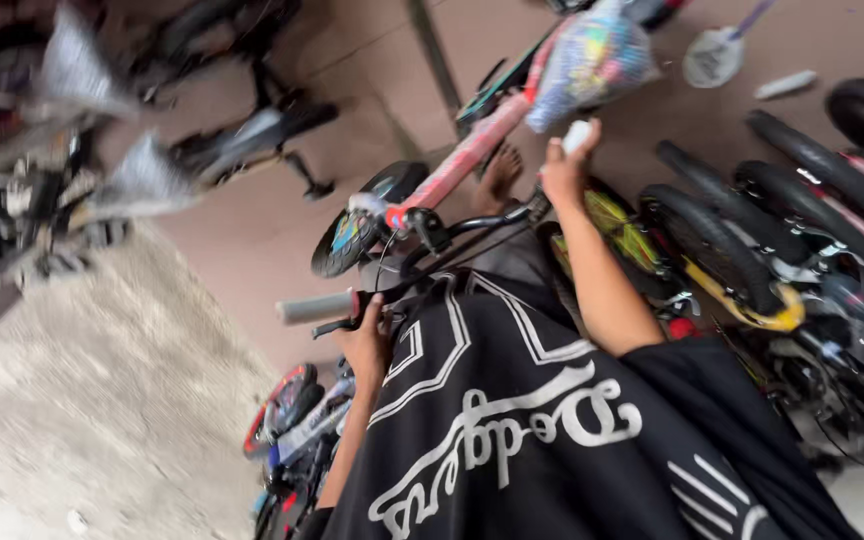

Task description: The person moves several small bicycles in a crowded shop. They lift and reposition a black bicycle, then a red one, and finally a yellow one, placing them among other bikes.

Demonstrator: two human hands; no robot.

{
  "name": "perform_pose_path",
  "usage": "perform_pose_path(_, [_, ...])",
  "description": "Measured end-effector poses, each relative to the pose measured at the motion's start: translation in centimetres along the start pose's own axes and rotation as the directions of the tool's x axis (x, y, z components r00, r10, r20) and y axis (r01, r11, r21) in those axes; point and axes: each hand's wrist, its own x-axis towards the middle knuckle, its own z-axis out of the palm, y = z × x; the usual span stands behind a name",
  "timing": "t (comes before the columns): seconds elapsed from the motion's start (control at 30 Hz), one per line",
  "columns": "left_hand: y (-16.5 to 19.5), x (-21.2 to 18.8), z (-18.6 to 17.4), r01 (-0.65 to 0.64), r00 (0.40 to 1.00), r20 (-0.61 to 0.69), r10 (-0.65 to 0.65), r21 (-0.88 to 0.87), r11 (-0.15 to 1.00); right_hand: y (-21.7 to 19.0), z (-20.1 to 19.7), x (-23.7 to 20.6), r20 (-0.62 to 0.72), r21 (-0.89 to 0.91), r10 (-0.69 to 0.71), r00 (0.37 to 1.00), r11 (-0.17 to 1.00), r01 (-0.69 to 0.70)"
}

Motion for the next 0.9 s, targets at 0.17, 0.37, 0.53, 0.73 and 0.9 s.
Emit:
perform_pose_path(0.17, [-0.9,-4.5,8.2,-0.102,0.994,0.059,0.095,0.122,0.987,-1.8,-7.7,6.1,0.013,-0.054,0.116,0.993,0.992,-0.115])
perform_pose_path(0.37, [-1.0,-7.8,17.9,0.034,0.982,0.183,-0.044,0.059,0.998,-3.5,-16.4,11.8,-0.049,-0.039,0.297,0.954,0.954,-0.299])
perform_pose_path(0.53, [-0.6,-9.0,26.4,-0.6,0.784,0.562,0.262,0.578,0.554,-4.6,-20.3,14.5,-0.096,-0.181,0.33,0.939,0.922,-0.342])
perform_pose_path(0.73, [-1.3,-11.1,38.8,-0.054,0.878,0.478,0.006,0.085,0.995,-4.8,-23.2,17.6,-0.28,-0.197,-0.02,0.96,0.98,-0.037])
perform_pose_path(0.9, [-1.5,-12.3,47.9,-0.021,0.843,0.538,-0.023,0.074,0.997,-6.1,-26.5,25.0,0.029,0.384,0.434,0.9,0.827,-0.411])
